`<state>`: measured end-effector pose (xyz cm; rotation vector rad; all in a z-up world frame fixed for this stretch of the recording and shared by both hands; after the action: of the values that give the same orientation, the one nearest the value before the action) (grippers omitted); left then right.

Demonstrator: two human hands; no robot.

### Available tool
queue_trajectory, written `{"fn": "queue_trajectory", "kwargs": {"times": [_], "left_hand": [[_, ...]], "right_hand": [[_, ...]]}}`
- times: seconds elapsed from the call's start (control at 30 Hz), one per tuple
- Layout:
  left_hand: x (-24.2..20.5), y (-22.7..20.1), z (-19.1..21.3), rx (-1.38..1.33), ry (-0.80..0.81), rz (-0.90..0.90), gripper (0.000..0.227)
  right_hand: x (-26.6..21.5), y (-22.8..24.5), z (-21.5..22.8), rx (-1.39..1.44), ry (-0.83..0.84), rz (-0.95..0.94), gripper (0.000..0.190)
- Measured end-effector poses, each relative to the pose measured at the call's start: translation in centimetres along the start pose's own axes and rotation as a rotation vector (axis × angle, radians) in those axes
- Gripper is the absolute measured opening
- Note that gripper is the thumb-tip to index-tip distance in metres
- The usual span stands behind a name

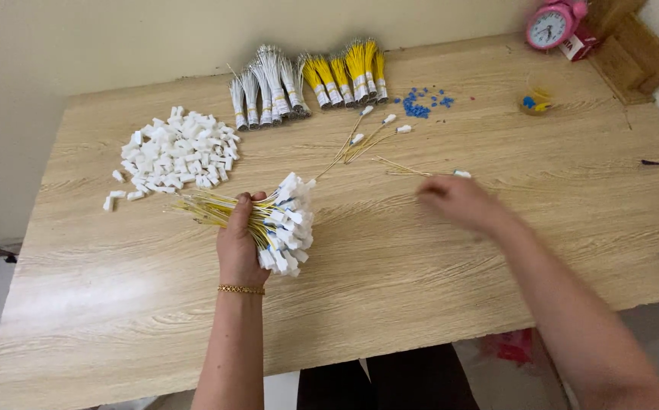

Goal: Assembling small white caps onto yellow sticks to create industrial swabs

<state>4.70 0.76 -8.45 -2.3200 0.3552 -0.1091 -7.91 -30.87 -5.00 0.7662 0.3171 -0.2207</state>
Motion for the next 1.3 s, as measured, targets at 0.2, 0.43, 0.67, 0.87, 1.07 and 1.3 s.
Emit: {"fn": "queue_trajectory", "kwargs": {"times": [0.2,0.43,0.67,0.87,1.07,1.3], "left_hand": [[-0.5,-0.4,-0.8,-0.156,0.033,0.042,0.007],[0.4,1.6,-1.0,-0.051,0.019,0.052,0.021],[0.3,1.9,-2.2,0.038,0.09,0.155,0.028],[-0.3,3.8,-4.1,0.14,0.275,0.142,0.026],[-1.4,3.2,-7.2,0.259,0.426,0.164,0.045],[0.0,7.6,-2.2,0.297,0.347,0.169,0.026]], "right_hand": [[0.7,-12.6,7.7,-0.303,-0.364,-0.423,0.027],[4.0,-6.1,5.1,-0.574,-0.208,-0.275,0.041],[9.5,-4.6,0.7,-0.619,-0.118,-0.185,0.025],[9.8,-0.6,-0.1,0.149,-0.065,0.19,0.022],[4.5,10.0,-2.3,0.197,0.086,0.336,0.018],[5.9,9.3,0.5,0.264,0.184,0.186,0.022]]}}
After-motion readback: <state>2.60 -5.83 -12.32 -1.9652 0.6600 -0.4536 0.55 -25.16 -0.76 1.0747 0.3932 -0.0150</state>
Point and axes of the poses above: each hand's wrist, its own x-axis towards the middle knuckle, its own z-axis out of the back of the hand, y = z × x, the point moved 2 cm from there along x, towards the middle knuckle, and after that the axes turned 15 degrees about y, right-handed, at the moved point
